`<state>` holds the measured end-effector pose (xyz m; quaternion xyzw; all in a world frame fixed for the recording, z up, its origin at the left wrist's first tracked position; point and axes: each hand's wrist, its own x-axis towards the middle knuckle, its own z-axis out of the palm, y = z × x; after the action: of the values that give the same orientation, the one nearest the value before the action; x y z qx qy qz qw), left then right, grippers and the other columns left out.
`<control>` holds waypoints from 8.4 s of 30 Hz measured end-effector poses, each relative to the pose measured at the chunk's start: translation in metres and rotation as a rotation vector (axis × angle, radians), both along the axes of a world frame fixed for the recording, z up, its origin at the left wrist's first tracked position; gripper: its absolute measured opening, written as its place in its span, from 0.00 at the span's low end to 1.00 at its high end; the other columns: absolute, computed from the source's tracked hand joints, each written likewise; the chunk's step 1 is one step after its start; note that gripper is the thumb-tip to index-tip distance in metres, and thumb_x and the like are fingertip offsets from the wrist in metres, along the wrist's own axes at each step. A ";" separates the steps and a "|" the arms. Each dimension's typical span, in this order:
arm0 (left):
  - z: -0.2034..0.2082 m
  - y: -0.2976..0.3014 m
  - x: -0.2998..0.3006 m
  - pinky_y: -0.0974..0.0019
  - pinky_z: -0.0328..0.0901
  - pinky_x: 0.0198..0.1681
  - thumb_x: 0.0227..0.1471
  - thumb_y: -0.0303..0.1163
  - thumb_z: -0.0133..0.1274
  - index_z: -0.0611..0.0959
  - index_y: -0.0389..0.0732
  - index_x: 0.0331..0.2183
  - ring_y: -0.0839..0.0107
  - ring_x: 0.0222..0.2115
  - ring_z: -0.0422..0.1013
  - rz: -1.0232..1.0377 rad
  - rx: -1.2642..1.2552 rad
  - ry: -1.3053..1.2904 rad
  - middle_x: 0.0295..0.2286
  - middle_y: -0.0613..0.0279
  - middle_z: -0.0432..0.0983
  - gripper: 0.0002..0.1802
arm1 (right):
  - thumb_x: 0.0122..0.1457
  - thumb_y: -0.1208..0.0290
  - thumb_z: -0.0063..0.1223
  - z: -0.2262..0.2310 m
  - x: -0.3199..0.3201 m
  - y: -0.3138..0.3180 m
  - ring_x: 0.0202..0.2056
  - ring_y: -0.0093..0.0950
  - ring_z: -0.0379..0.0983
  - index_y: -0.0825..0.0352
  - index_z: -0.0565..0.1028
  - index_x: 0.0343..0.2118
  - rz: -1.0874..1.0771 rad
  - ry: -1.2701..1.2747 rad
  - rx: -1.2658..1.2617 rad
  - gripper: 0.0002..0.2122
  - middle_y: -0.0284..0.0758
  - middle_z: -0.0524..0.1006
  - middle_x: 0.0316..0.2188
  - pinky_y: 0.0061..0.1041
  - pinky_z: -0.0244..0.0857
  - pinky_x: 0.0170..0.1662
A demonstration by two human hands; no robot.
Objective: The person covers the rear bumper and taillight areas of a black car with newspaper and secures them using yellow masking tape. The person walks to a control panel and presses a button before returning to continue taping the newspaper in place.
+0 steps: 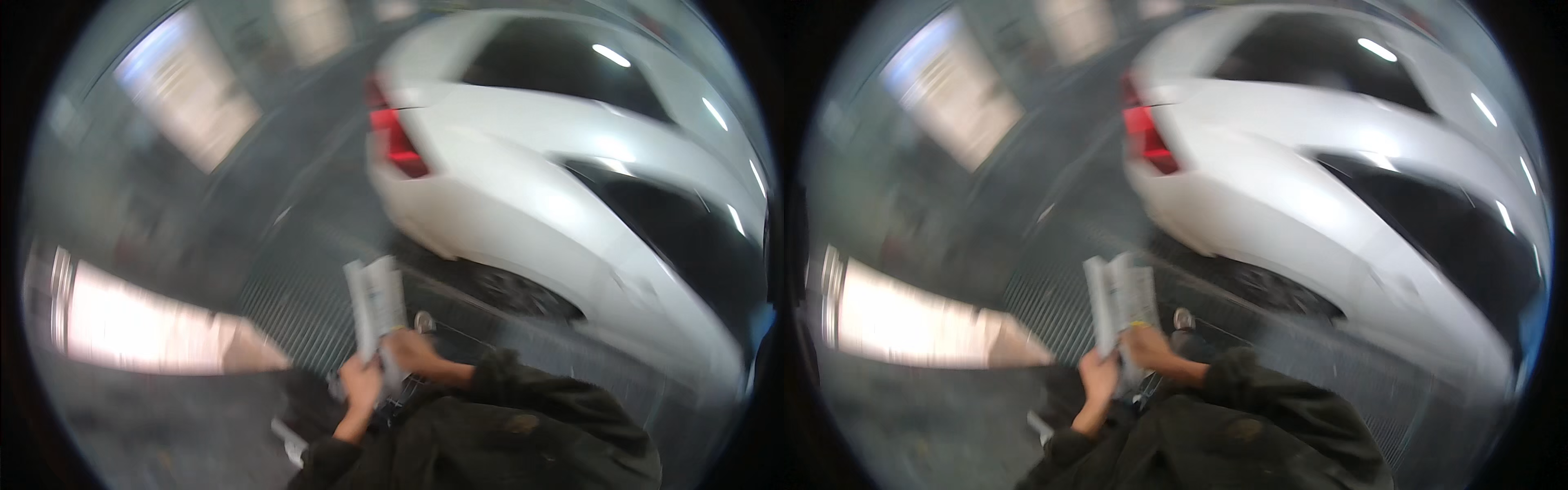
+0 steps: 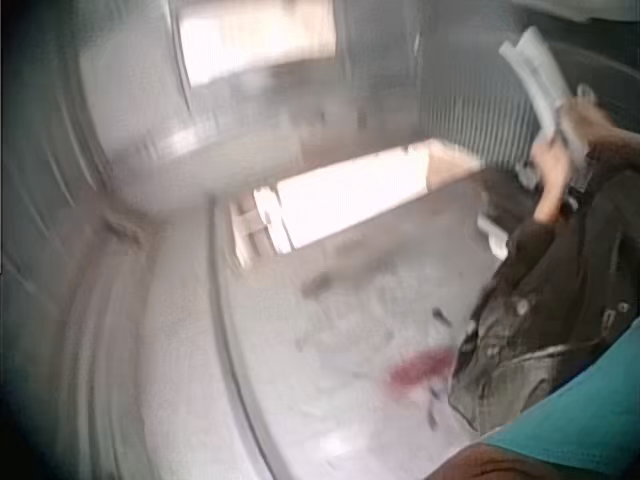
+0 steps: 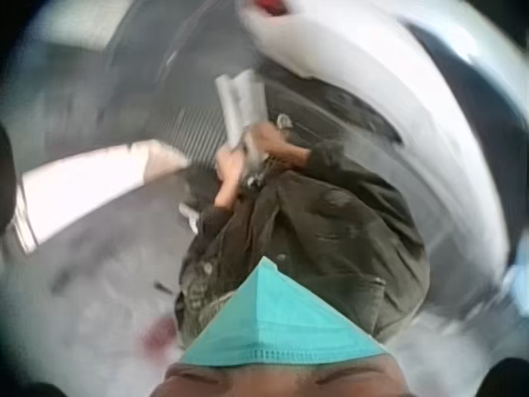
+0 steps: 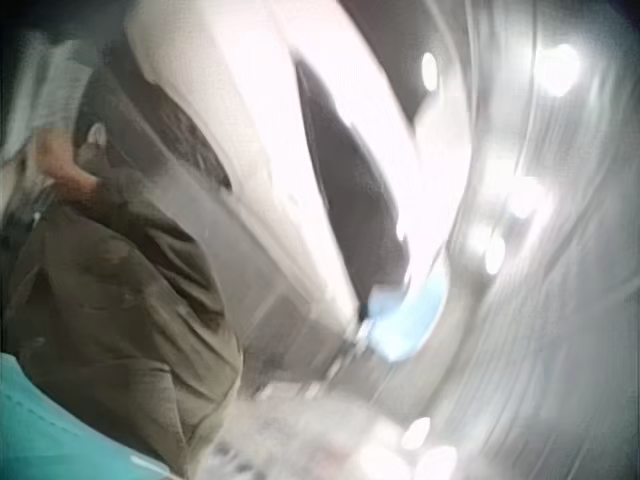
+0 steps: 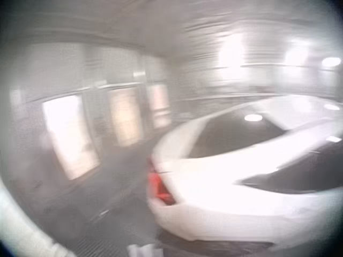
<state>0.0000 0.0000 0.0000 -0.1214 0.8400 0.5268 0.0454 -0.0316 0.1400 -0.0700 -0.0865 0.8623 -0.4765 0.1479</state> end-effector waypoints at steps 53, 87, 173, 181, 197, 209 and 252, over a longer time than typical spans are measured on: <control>-0.308 -1.241 -0.126 0.57 0.64 0.55 0.62 0.41 0.51 0.79 0.34 0.53 0.47 0.51 0.71 2.214 0.126 -0.058 0.49 0.40 0.76 0.24 | 0.62 0.64 0.51 -0.247 -0.199 -1.525 0.32 0.25 0.73 0.74 0.78 0.42 1.924 -0.629 0.203 0.16 0.35 0.79 0.30 0.29 0.67 0.36; -0.561 -2.716 1.100 0.54 0.65 0.57 0.63 0.58 0.44 0.75 0.37 0.57 0.57 0.51 0.72 1.999 1.083 1.141 0.51 0.52 0.76 0.36 | 0.62 0.66 0.54 -0.401 0.987 -3.026 0.45 0.26 0.75 0.75 0.78 0.47 2.212 -1.131 0.318 0.17 0.37 0.81 0.41 0.26 0.66 0.52; -0.595 -6.238 2.410 0.66 0.68 0.51 0.64 0.54 0.48 0.79 0.37 0.53 0.74 0.49 0.71 1.026 1.060 0.742 0.49 0.60 0.77 0.30 | 0.57 0.71 0.61 -0.505 2.215 -6.391 0.41 0.29 0.78 0.72 0.74 0.53 1.090 -1.005 -0.206 0.21 0.39 0.80 0.43 0.29 0.73 0.46; -0.480 -6.456 2.615 0.63 0.66 0.57 0.68 0.60 0.31 0.65 0.33 0.63 0.65 0.53 0.71 1.492 1.088 0.900 0.56 0.50 0.71 0.41 | 0.52 0.78 0.65 -0.434 2.394 -6.757 0.37 0.29 0.81 0.74 0.78 0.45 1.615 -0.832 -0.025 0.17 0.40 0.83 0.39 0.29 0.74 0.43; -0.457 -6.716 2.973 0.61 0.69 0.53 0.57 0.28 0.59 0.76 0.27 0.53 0.62 0.48 0.75 2.093 0.997 0.934 0.48 0.50 0.78 0.24 | 0.53 0.77 0.68 -0.392 2.858 -7.107 0.38 0.26 0.79 0.75 0.79 0.44 2.128 -0.750 0.115 0.16 0.39 0.83 0.38 0.28 0.74 0.44; -0.445 -6.871 3.307 0.63 0.72 0.46 0.54 0.24 0.60 0.79 0.25 0.49 0.64 0.42 0.78 2.581 0.562 1.054 0.43 0.49 0.80 0.21 | 0.50 0.55 0.68 -0.391 3.294 -7.261 0.34 0.37 0.76 0.74 0.73 0.53 2.447 0.034 -0.283 0.33 0.50 0.79 0.38 0.33 0.69 0.37; -0.350 -6.639 4.175 0.59 0.72 0.49 0.50 0.28 0.66 0.80 0.32 0.50 0.63 0.43 0.77 3.166 -0.475 2.214 0.43 0.52 0.81 0.26 | 0.66 0.63 0.53 -0.216 4.507 -7.061 0.29 0.22 0.71 0.72 0.80 0.40 3.158 -0.667 0.290 0.14 0.29 0.79 0.28 0.26 0.67 0.35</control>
<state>4.1748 -6.6386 -0.3502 0.3175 0.3159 0.1899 0.8737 4.4755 -6.9207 -0.2857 0.7239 0.1145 -0.2266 -0.6414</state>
